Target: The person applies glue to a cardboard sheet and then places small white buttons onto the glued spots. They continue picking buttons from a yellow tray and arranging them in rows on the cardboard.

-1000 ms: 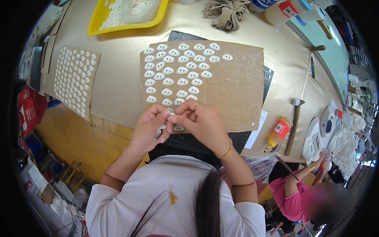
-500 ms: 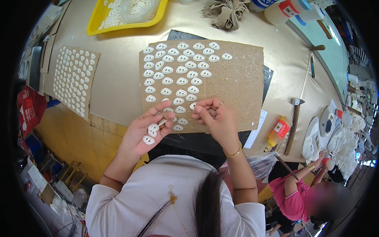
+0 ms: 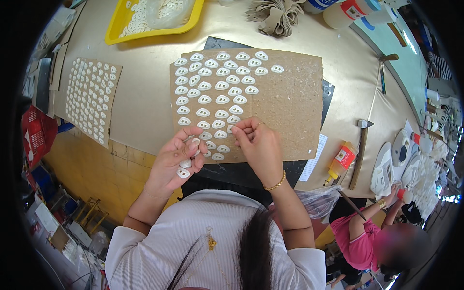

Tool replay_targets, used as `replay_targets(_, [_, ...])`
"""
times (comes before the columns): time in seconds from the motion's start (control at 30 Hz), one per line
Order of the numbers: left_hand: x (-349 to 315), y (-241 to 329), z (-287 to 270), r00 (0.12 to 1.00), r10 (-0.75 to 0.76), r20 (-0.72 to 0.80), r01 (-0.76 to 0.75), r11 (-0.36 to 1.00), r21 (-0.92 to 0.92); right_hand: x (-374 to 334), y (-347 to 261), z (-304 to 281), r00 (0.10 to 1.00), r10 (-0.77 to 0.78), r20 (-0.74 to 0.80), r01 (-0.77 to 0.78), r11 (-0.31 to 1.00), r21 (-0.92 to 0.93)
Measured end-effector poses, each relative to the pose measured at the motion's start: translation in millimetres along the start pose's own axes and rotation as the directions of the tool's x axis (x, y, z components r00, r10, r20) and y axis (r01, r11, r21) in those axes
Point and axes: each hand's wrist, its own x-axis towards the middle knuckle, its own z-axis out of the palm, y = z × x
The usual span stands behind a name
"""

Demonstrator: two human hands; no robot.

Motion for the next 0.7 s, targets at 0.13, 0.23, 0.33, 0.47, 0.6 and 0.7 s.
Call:
replay_targets(0.13, [2.1,-1.1,3.0,0.996,-0.003,-0.084,0.009,0.997,0.071,-0.8,-1.0,1.6,0.999,-0.02,-0.03,0.019,0.999,-0.045])
replay_targets(0.23, [5.3,-2.3,-1.0,0.996,0.003,-0.088,0.005,0.995,0.096,0.7,0.1,0.7,0.999,-0.03,-0.035,0.026,0.995,-0.1])
replay_targets(0.33, [7.8,-3.9,-8.8,0.999,0.005,-0.045,0.001,0.993,0.117,1.5,3.7,1.6,0.993,-0.114,-0.037,0.102,0.968,-0.227])
replay_targets(0.47, [10.6,-8.8,-8.3,0.999,0.028,-0.02,-0.025,0.986,0.163,-0.5,-10.0,-3.5,0.976,-0.217,-0.004,0.186,0.845,-0.502])
replay_targets(0.6, [9.2,-14.7,-2.1,0.994,0.111,-0.001,-0.103,0.93,0.352,-6.1,-9.5,-7.0,0.976,-0.045,0.212,0.044,0.999,0.011])
replay_targets(0.7, [9.0,-22.0,-4.5,0.983,0.172,0.056,-0.179,0.879,0.443,-11.1,-14.6,-8.0,0.885,0.028,0.466,-0.174,0.946,0.275])
